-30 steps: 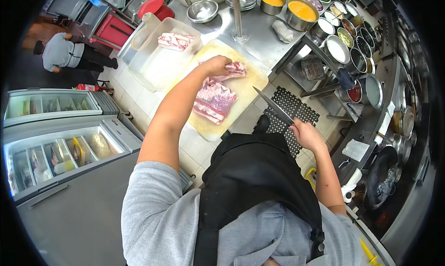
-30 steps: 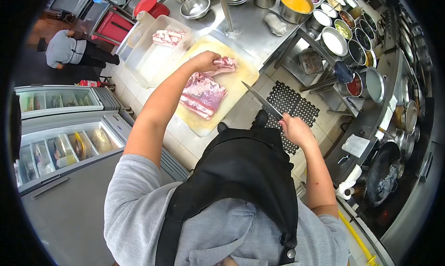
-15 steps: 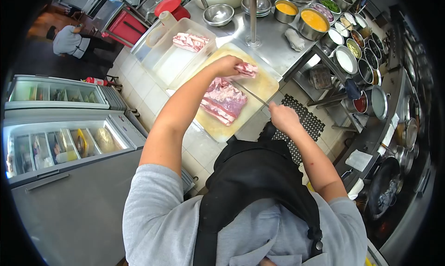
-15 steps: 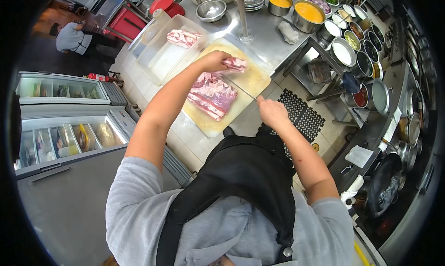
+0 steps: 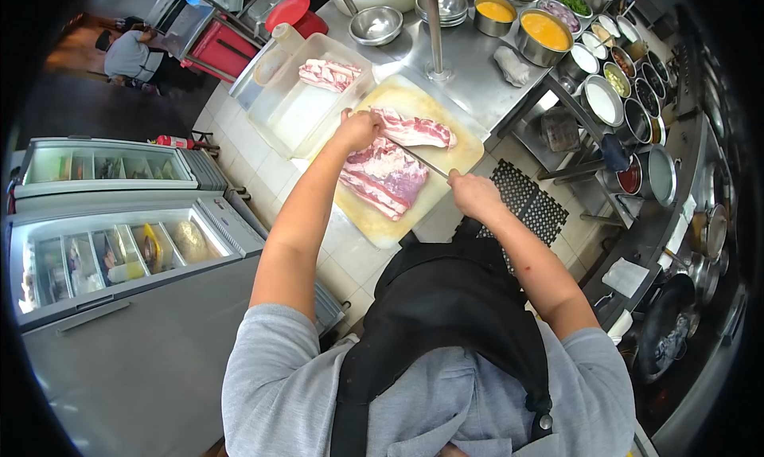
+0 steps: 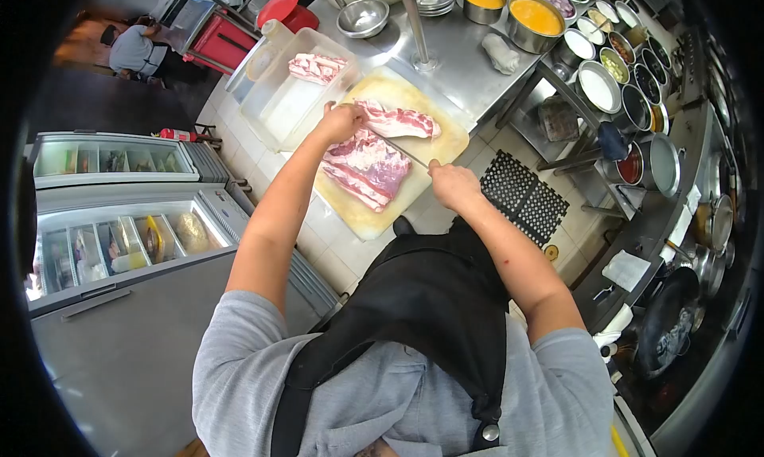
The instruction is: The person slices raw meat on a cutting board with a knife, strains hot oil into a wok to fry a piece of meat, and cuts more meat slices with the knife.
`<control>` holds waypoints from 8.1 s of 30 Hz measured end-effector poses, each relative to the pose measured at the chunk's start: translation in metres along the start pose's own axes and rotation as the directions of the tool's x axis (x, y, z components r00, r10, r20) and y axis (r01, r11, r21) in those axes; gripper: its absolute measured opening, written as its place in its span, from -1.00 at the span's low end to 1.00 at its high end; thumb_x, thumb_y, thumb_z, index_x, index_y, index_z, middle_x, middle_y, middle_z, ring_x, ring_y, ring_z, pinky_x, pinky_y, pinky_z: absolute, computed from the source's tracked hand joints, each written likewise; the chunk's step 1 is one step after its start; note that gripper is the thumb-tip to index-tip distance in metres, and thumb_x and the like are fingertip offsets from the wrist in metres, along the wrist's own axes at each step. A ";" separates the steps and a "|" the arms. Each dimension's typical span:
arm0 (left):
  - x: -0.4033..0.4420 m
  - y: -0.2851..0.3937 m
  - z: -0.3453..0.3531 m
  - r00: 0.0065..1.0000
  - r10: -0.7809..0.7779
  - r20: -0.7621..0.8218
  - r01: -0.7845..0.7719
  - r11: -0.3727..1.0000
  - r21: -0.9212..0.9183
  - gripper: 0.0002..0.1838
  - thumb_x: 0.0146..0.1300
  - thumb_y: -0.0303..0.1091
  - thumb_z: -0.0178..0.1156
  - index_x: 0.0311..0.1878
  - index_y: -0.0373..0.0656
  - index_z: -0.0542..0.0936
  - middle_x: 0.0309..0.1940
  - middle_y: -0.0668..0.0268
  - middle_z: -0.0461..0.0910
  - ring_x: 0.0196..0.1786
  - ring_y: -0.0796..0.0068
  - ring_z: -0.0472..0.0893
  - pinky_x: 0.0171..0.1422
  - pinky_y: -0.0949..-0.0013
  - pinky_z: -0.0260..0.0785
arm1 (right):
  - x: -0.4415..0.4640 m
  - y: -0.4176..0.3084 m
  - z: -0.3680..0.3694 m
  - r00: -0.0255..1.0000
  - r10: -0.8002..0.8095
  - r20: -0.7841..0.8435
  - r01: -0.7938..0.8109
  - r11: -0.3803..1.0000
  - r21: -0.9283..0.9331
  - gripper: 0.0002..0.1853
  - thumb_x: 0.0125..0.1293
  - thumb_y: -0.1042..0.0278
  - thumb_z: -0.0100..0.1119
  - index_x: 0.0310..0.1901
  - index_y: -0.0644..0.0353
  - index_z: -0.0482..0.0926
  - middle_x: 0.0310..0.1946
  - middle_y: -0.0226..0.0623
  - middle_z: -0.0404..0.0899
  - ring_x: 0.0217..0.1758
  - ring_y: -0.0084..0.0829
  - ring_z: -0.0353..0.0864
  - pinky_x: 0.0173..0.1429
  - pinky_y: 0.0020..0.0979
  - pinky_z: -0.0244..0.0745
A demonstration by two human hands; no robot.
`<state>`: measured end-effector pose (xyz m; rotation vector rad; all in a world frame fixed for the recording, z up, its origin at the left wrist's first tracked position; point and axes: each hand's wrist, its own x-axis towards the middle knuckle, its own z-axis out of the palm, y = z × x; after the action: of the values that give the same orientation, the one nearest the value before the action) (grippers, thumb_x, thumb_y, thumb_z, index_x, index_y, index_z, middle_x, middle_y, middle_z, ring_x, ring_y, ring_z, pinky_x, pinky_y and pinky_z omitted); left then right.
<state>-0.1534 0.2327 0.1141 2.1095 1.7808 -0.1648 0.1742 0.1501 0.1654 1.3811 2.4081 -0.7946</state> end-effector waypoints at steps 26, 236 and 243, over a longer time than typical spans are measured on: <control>-0.019 -0.001 0.022 0.980 -0.011 -0.197 0.005 1.000 -0.029 -0.41 0.14 -0.48 0.16 0.25 0.26 0.68 0.39 0.56 0.53 0.54 0.33 0.36 0.56 -0.47 -0.16 | 0.033 -0.030 0.003 1.000 -0.029 -0.009 0.029 0.998 0.048 -0.78 0.44 0.47 -0.07 0.00 0.38 0.48 -0.18 0.17 0.74 -0.10 0.02 0.81 -0.02 -0.07 0.70; -0.106 0.023 0.058 0.902 0.058 -0.428 -0.157 0.967 -0.200 -0.67 0.31 -0.26 0.27 0.12 -0.06 0.69 0.19 0.16 0.60 0.48 0.07 0.40 0.59 -0.16 0.06 | 0.016 -0.025 0.030 0.995 0.000 -0.099 0.021 0.977 0.212 -0.71 0.62 0.21 -0.13 -0.03 0.32 0.41 -0.26 0.21 0.69 -0.14 0.19 0.72 -0.05 0.10 0.59; -0.115 0.033 0.058 0.871 0.040 -0.490 -0.123 0.982 -0.140 -0.68 0.28 -0.28 0.27 0.09 -0.03 0.69 0.18 0.18 0.58 0.44 0.03 0.40 0.54 -0.13 0.15 | 0.040 -0.030 0.037 0.998 -0.048 -0.044 0.055 0.985 0.166 -0.76 0.46 0.42 -0.12 0.06 0.31 0.43 -0.19 0.20 0.71 -0.08 0.11 0.76 0.00 0.06 0.63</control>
<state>-0.1352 0.1014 0.1044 2.2277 1.8756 0.5728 0.1265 0.1460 0.1264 1.4115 2.4651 -1.0124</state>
